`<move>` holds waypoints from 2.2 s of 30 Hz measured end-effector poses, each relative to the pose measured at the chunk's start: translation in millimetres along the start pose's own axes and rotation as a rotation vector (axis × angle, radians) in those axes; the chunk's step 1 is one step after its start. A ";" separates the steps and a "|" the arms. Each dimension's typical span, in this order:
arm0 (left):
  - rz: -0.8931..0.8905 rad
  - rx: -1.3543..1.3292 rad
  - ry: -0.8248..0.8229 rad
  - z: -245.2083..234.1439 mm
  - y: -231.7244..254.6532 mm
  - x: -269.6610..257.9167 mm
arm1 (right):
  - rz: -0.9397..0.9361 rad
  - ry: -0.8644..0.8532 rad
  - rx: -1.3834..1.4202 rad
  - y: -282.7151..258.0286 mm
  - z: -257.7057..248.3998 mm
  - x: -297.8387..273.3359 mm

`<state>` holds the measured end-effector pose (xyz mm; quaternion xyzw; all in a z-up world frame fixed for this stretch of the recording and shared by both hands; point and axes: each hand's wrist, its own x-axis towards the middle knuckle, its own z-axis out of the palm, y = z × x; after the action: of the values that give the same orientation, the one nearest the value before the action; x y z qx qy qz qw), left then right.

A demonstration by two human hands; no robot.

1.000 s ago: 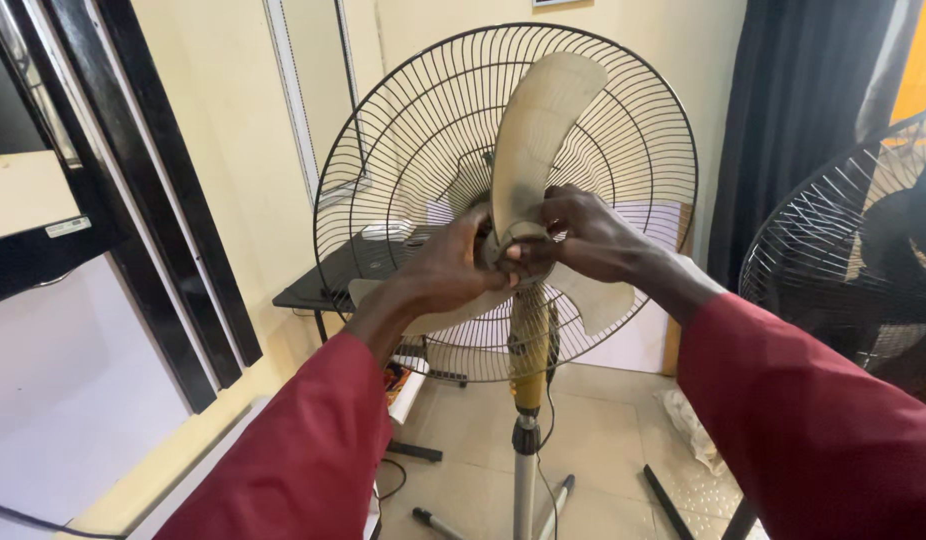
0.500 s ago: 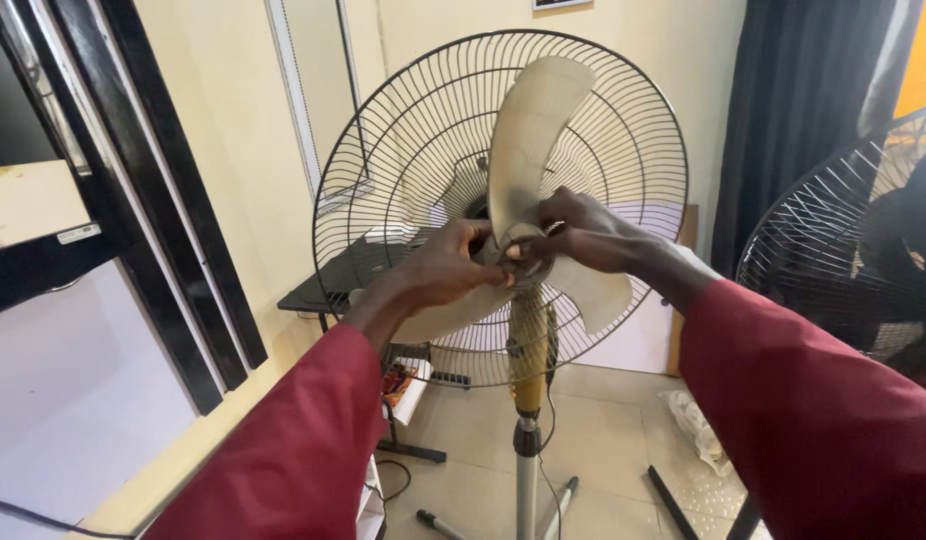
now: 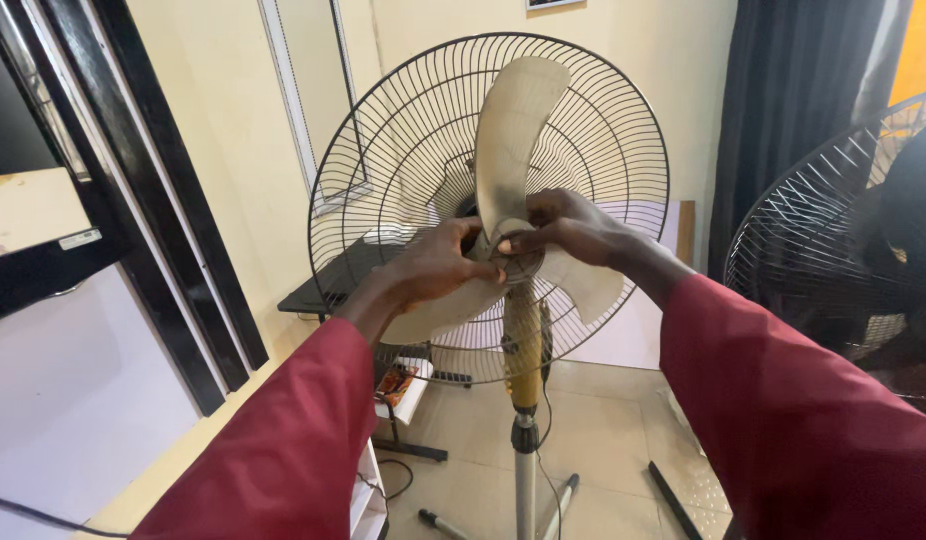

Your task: The person reassembles a standing electric fan by hand. They attach the fan blades to the motor hub, secure the blades with a nut, and then fit and tighten the front protective cage onto the fan head.

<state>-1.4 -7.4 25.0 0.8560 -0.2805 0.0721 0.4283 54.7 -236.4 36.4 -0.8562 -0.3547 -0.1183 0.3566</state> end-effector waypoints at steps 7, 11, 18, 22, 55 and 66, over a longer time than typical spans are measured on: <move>-0.170 0.162 -0.022 -9.9 -0.4 0.1 | 0.039 0.343 -0.253 -33.3 20.8 -41.9; 0.019 0.116 -0.005 -10.7 -17.9 -4.6 | -0.028 0.827 -0.469 -65.6 60.7 -71.1; 0.122 0.210 0.212 -0.1 -20.4 -13.3 | 0.318 0.716 -0.105 -108.4 99.8 -61.2; 0.164 0.301 0.490 -10.0 -3.2 -20.3 | 0.500 0.705 -0.027 -112.5 102.9 -54.4; 0.319 1.188 0.922 -41.5 6.6 26.9 | 0.330 1.114 0.108 -92.4 131.1 -13.6; 0.438 1.229 0.960 -22.4 9.2 31.3 | 0.408 1.115 0.075 -91.6 129.7 -10.0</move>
<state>22.3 -7.5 56.7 0.7396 -0.1375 0.6553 -0.0687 -22.4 -106.4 -13.0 -0.7027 0.0537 -0.4666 0.5344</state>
